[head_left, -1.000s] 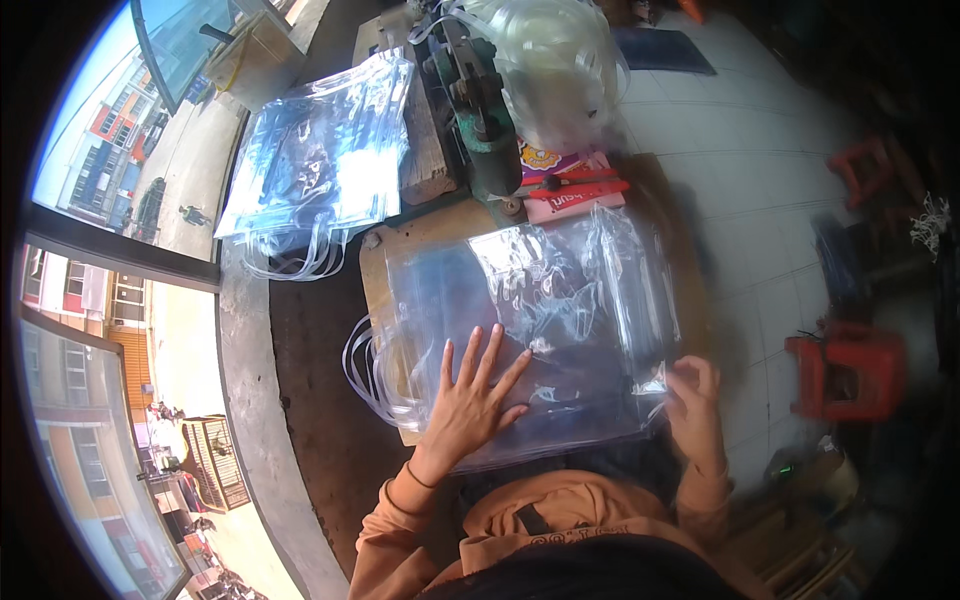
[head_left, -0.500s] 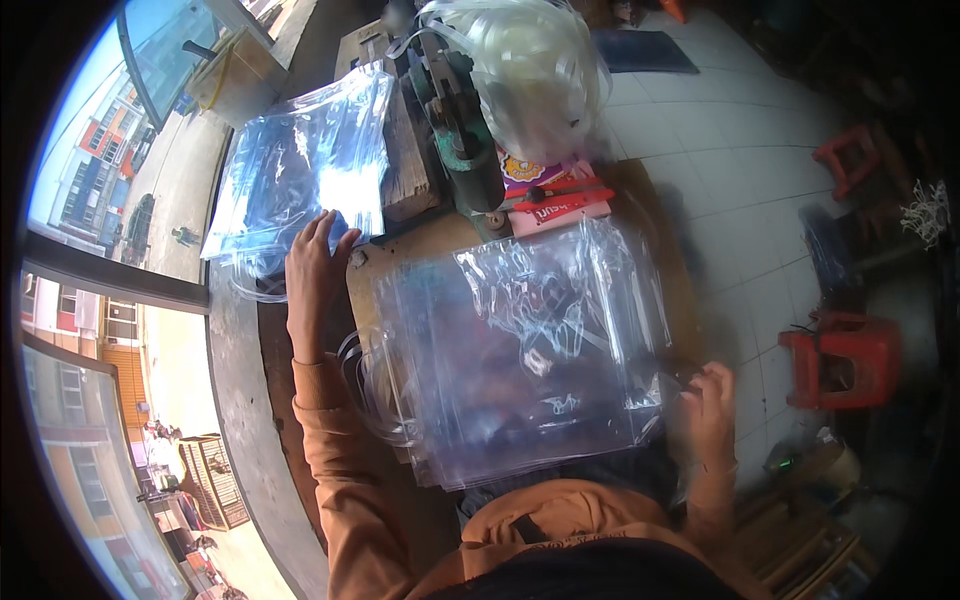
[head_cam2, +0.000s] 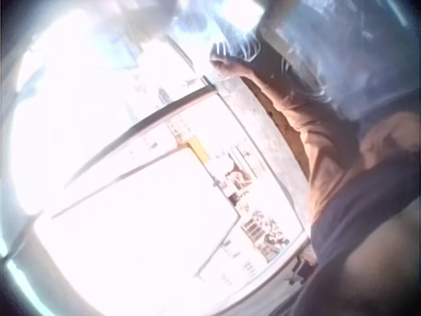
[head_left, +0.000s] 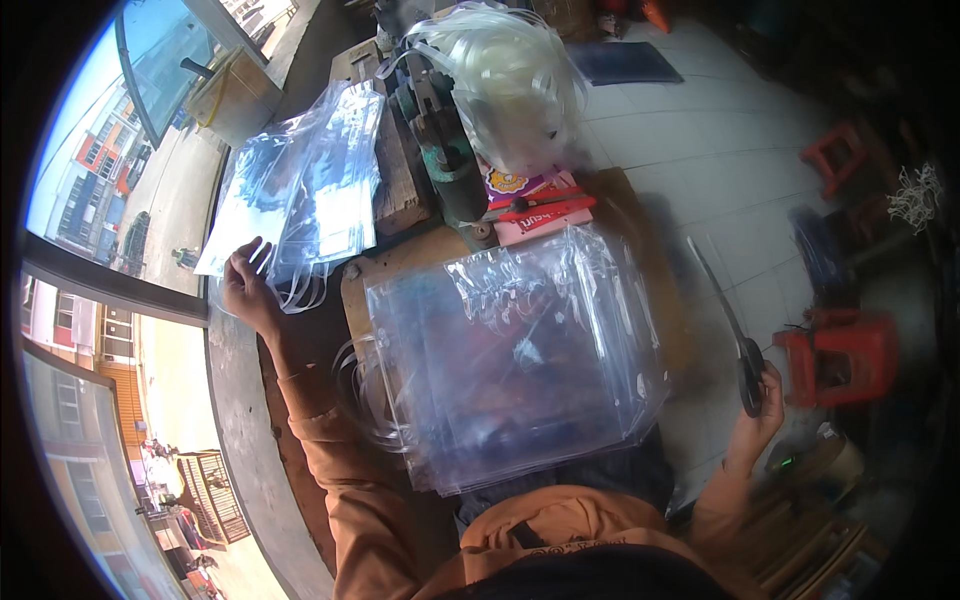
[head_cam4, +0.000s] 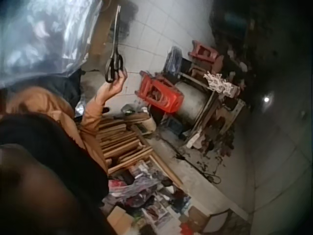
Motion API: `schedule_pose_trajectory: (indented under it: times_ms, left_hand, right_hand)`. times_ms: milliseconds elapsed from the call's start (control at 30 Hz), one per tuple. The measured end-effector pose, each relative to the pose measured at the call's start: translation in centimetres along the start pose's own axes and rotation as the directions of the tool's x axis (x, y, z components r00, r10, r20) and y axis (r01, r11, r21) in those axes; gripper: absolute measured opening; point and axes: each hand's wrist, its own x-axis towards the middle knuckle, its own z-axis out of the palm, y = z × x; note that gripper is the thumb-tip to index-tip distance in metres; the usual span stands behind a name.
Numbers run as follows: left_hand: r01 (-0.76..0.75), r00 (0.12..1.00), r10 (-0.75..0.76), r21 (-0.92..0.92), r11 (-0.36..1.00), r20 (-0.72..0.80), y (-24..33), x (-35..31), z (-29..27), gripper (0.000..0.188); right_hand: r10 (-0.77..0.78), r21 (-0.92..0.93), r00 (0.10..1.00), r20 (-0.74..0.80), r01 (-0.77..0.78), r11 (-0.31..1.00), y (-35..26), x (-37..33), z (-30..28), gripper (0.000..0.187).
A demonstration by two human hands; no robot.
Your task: The person trims edges and separates clear plastic bags using scissors by hand, then stacks the finished bags.
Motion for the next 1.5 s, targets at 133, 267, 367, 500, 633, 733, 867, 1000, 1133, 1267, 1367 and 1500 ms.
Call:
schedule_pose_trajectory:
  times_ms: [133, 267, 367, 500, 633, 733, 867, 1000, 1133, 1267, 1367, 1500]
  left_hand:
    - [-0.155, 0.925, 0.189, 0.128, 0.980, -0.328, 7.7, -2.7, -1.7, 0.033]
    - [-0.182, 0.898, 0.331, 0.440, 0.879, -0.289, 16.8, -13.5, -0.2, 0.037]
    - [-0.463, 0.852, 0.411, 0.102, 0.880, 0.324, 18.5, -23.4, -0.3, 0.024]
    - [-0.310, 0.760, 0.327, -0.129, 0.942, 0.562, 18.4, -28.5, 2.8, 0.018]
    - [-0.299, 0.690, 0.418, -0.294, 0.908, 0.591, 17.6, -29.9, 3.5, 0.028]
    - [-0.275, 0.674, 0.445, -0.359, 0.892, 0.589, 17.4, -29.9, 3.9, 0.028]
    - [-0.274, 0.669, 0.445, -0.359, 0.892, 0.595, 17.6, -29.8, 4.2, 0.026]
    - [-0.288, 0.671, 0.446, -0.346, 0.893, 0.593, 17.5, -29.8, 4.3, 0.026]
    - [-0.280, 0.665, 0.447, -0.356, 0.892, 0.598, 17.4, -29.9, 4.3, 0.025]
    - [-0.292, 0.662, 0.436, -0.327, 0.899, 0.609, 16.9, -30.0, 3.8, 0.025]
    - [-0.291, 0.642, 0.449, -0.345, 0.892, 0.621, 16.9, -29.7, 3.7, 0.026]
    - [-0.285, 0.636, 0.457, -0.360, 0.888, 0.622, 17.0, -29.7, 3.7, 0.026]
  right_hand:
    - [-0.046, -0.040, 0.979, 0.199, 0.055, 0.998, -1.7, -0.7, 4.3, 0.011]
    - [-0.154, -0.493, 0.837, 0.525, 0.446, 0.747, -1.8, 0.0, 7.8, 0.014]
    - [-0.216, -0.405, 0.846, 0.488, 0.439, 0.802, -5.3, -0.3, 9.6, 0.024]
    - [0.151, 0.156, 0.652, 0.743, -0.388, 0.908, -10.3, -2.8, 10.8, 0.052]
    - [0.236, 0.115, 0.586, 0.775, -0.498, 0.860, -10.1, -3.9, 10.0, 0.026]
    - [0.287, 0.112, 0.601, 0.746, -0.537, 0.836, -10.0, -3.8, 9.5, 0.015]
    - [0.332, 0.098, 0.611, 0.719, -0.562, 0.821, -10.2, -3.4, 9.5, 0.009]
    - [0.373, 0.097, 0.564, 0.736, -0.634, 0.768, -10.1, -2.9, 9.3, 0.010]
    - [0.386, 0.136, 0.534, 0.752, -0.699, 0.702, -10.4, -2.4, 8.9, 0.010]
    - [0.357, 0.058, 0.528, 0.771, -0.616, 0.786, -9.6, -2.2, 8.4, 0.016]
    - [0.381, 0.019, 0.533, 0.756, -0.599, 0.800, -9.8, -2.0, 7.9, 0.021]
    - [0.426, -0.018, 0.547, 0.720, -0.600, 0.800, -10.2, -2.0, 8.0, 0.017]
